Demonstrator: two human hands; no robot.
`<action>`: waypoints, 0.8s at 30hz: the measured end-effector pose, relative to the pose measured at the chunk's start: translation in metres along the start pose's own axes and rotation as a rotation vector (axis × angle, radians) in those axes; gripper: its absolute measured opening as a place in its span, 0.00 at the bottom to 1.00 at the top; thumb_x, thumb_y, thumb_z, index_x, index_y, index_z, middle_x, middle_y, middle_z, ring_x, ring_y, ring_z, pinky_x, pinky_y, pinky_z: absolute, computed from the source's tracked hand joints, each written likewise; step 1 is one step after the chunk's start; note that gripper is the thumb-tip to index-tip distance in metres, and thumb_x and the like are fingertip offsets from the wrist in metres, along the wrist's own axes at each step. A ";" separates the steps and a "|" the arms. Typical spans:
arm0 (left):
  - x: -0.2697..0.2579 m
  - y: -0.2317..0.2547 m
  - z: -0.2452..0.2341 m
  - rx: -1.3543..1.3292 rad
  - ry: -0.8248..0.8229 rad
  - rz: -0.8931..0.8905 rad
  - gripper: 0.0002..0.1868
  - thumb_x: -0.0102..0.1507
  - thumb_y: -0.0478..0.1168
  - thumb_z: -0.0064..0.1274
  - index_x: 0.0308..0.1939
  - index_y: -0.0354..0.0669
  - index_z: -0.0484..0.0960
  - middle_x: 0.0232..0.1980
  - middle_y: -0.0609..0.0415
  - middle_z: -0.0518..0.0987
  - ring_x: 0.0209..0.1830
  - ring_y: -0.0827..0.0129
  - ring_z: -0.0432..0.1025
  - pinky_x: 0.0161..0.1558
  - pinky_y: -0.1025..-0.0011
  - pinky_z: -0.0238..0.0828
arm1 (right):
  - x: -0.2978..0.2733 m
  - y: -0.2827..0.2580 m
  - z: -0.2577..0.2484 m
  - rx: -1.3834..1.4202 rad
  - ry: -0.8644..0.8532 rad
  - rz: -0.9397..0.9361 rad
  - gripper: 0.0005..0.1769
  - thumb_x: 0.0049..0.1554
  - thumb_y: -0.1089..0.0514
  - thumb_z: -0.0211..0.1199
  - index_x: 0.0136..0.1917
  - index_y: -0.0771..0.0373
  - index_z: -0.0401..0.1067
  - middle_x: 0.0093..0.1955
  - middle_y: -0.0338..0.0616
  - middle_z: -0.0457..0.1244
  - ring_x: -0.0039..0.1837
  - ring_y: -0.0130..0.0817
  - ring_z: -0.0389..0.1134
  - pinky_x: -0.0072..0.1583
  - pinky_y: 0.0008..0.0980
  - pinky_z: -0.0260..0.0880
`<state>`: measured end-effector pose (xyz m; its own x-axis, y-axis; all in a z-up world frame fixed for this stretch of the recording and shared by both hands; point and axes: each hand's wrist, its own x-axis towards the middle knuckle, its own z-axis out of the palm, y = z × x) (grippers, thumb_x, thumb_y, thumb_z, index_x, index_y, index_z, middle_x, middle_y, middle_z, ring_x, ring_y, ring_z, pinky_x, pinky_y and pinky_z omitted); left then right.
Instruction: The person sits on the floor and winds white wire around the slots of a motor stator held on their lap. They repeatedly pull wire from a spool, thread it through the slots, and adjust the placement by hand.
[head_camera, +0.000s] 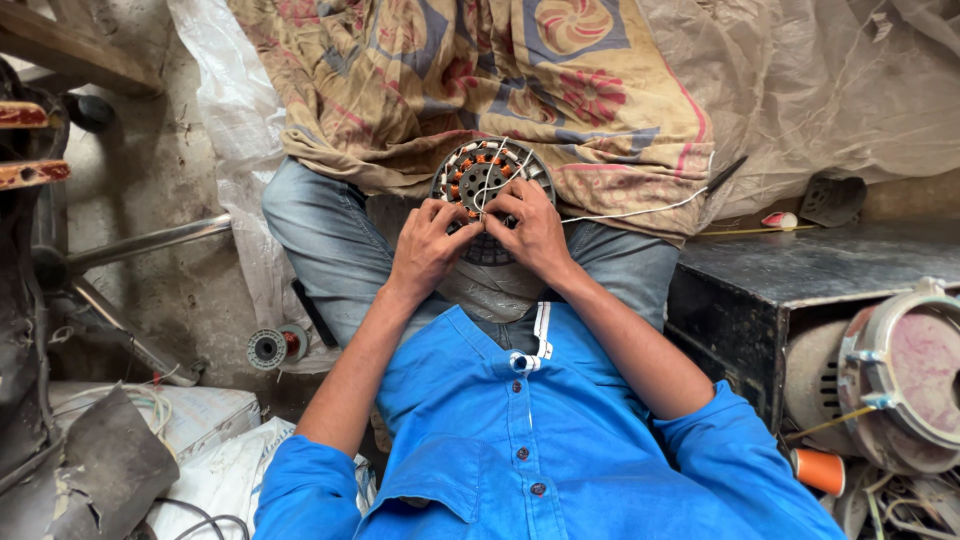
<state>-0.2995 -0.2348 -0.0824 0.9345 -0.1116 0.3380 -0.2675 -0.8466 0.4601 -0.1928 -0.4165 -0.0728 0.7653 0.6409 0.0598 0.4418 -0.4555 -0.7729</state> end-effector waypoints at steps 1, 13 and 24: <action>0.001 0.000 0.002 0.020 0.001 0.009 0.20 0.55 0.34 0.61 0.52 0.52 0.85 0.50 0.59 0.77 0.52 0.61 0.70 0.47 0.63 0.69 | -0.001 0.000 -0.003 0.015 0.023 -0.036 0.07 0.53 0.59 0.71 0.46 0.61 0.78 0.48 0.44 0.65 0.55 0.44 0.67 0.57 0.41 0.67; -0.005 0.007 0.012 0.066 0.028 -0.023 0.16 0.59 0.38 0.60 0.51 0.52 0.83 0.46 0.56 0.74 0.49 0.61 0.69 0.45 0.62 0.68 | -0.041 -0.010 -0.036 -0.198 -0.266 0.004 0.13 0.56 0.53 0.73 0.49 0.63 0.76 0.44 0.49 0.67 0.48 0.48 0.70 0.50 0.43 0.70; -0.002 0.009 0.008 0.052 0.008 -0.027 0.18 0.57 0.37 0.62 0.51 0.53 0.84 0.45 0.58 0.73 0.49 0.61 0.68 0.45 0.62 0.67 | -0.064 0.007 -0.259 -0.473 1.097 0.317 0.19 0.65 0.52 0.66 0.62 0.68 0.71 0.57 0.50 0.65 0.59 0.40 0.64 0.60 0.42 0.66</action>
